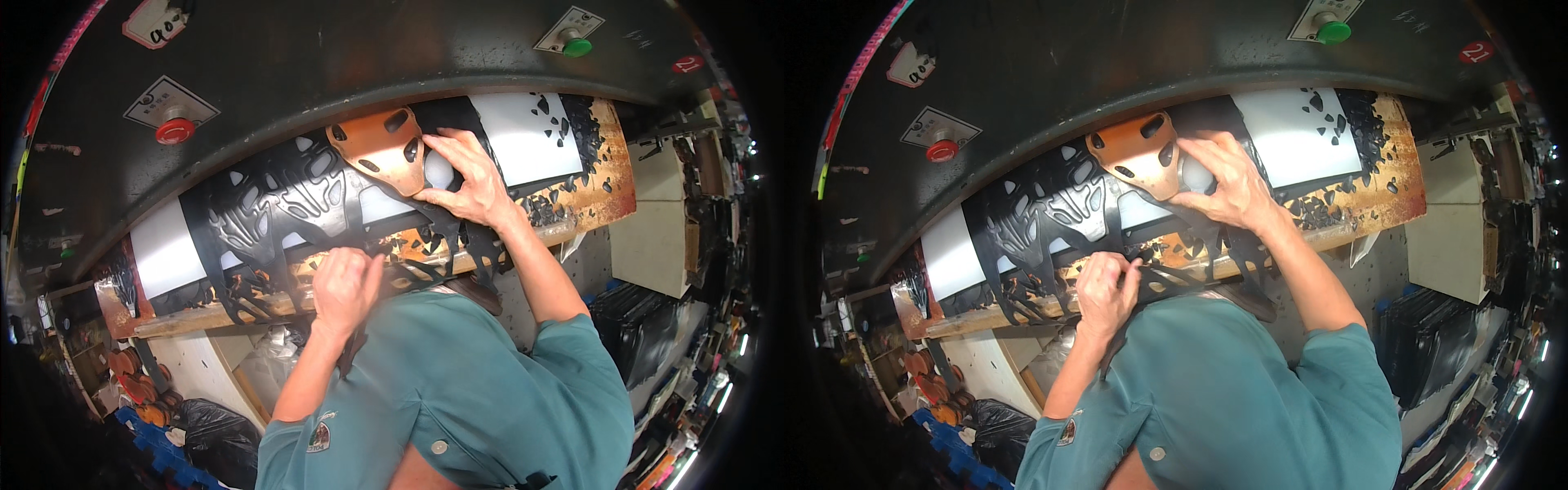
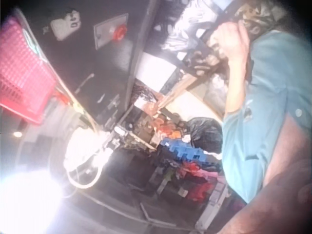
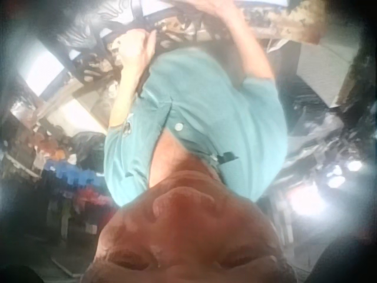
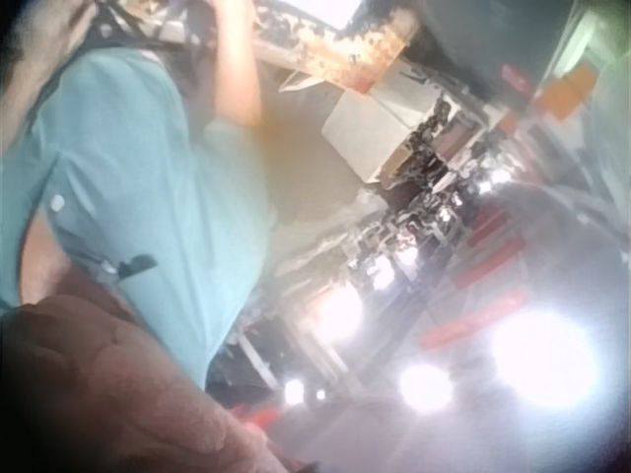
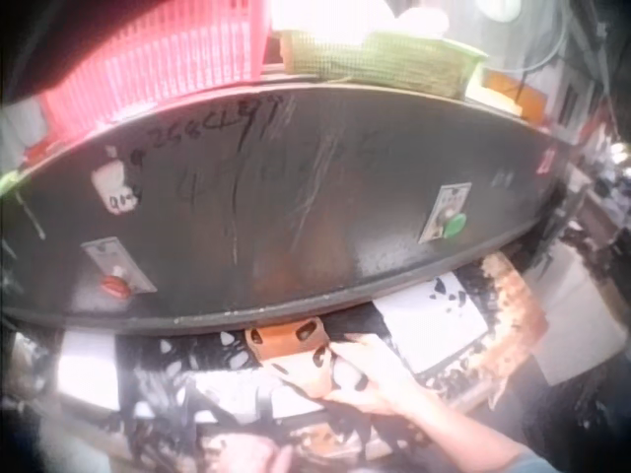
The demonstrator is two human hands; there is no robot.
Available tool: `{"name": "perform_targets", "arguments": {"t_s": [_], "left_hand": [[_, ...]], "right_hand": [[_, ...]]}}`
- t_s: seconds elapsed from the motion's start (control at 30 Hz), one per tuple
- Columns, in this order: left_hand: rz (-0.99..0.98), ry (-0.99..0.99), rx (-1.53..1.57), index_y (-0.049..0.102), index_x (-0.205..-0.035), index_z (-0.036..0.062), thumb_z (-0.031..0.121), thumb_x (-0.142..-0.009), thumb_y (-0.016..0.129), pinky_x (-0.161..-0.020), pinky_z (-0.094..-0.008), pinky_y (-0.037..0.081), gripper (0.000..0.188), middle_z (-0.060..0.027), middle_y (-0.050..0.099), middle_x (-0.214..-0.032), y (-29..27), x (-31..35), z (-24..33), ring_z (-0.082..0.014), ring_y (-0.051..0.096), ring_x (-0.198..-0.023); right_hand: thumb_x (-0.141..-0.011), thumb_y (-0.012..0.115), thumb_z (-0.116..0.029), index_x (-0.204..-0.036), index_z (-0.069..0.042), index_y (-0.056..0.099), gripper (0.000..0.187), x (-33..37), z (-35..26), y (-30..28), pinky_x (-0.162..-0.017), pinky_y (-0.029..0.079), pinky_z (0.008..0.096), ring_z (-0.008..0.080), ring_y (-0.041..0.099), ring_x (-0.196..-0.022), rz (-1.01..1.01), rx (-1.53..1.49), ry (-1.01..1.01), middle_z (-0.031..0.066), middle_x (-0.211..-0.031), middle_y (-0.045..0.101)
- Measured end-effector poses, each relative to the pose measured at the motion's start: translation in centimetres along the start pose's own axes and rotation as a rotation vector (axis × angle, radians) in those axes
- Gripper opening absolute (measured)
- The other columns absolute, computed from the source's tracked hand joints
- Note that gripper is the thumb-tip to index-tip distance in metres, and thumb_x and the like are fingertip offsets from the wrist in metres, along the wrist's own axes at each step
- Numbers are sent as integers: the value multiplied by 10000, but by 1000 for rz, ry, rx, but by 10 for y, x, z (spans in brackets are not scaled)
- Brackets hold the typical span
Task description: The person removes cutout shapes from a black leather sheet using a wooden tool to lift and separate the pieces. They repeatedly peel away the cutouts, place them aside, and continue until the sheet is cleared.
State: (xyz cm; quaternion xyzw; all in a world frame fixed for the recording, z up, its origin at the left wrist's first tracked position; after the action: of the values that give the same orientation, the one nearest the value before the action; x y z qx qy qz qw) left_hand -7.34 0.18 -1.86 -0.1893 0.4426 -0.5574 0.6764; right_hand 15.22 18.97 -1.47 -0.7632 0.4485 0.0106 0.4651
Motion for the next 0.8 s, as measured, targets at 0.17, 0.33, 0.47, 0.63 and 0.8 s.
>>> {"name": "perform_targets", "arguments": {"t_s": [0.17, 0.33, 0.47, 0.63, 0.8], "left_hand": [[116, 15, -38, 554, -872, 35, -19, -767, 809, -624, -443, 530, 280, -113, 619, -818, 9, 20, -12, -337, 643, -696], [169, 37, -133, 558, -889, 39, 13, -764, 785, -651, -461, 535, 260, -137, 603, -830, 7, 27, 1, -380, 644, -730], [217, 57, -161, 540, -946, 37, 34, -791, 770, -668, -490, 528, 278, -151, 601, -851, 12, 23, -5, -404, 643, -762], [228, 30, -177, 549, -886, 34, 63, -841, 733, -665, -488, 537, 192, -154, 619, -831, 16, 27, -5, -399, 659, -773], [213, 16, -180, 557, -874, 28, 74, -829, 720, -689, -478, 548, 175, -155, 626, -834, 10, 23, 2, -395, 666, -787]], "right_hand": [[-894, 838, -88, -1105, -9, 722, 254, 11, -20, -44, -828, 549, 317, 193, 691, -924, 503, -202, 90, 77, -1008, 721], [-1005, 735, -97, -969, -8, 699, 103, 11, -36, -109, -688, 508, 302, 166, 622, -729, 830, 19, -23, 60, -826, 670], [-995, 722, -89, -945, -1, 692, 106, 41, -26, -110, -646, 512, 348, 250, 645, -693, 745, 211, -40, 117, -841, 684], [-997, 732, -106, -908, -3, 700, 140, 121, -22, -59, -649, 521, 337, 179, 643, -687, 731, 2, 227, 97, -794, 697], [-914, 761, -42, -877, -41, 661, 106, 141, -24, -17, -649, 482, 388, 273, 577, -662, 586, 264, 32, 83, -725, 579]]}}
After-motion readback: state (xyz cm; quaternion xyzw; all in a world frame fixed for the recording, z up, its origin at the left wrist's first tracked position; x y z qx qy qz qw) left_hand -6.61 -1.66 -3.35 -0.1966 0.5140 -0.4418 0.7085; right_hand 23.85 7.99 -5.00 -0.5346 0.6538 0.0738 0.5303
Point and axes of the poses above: each hand's wrist, its own x-axis away from the middle knuckle, its own y-axis out of the palm, z = x × y, the point moved 1 cm from there along -x, towards the middle knuckle
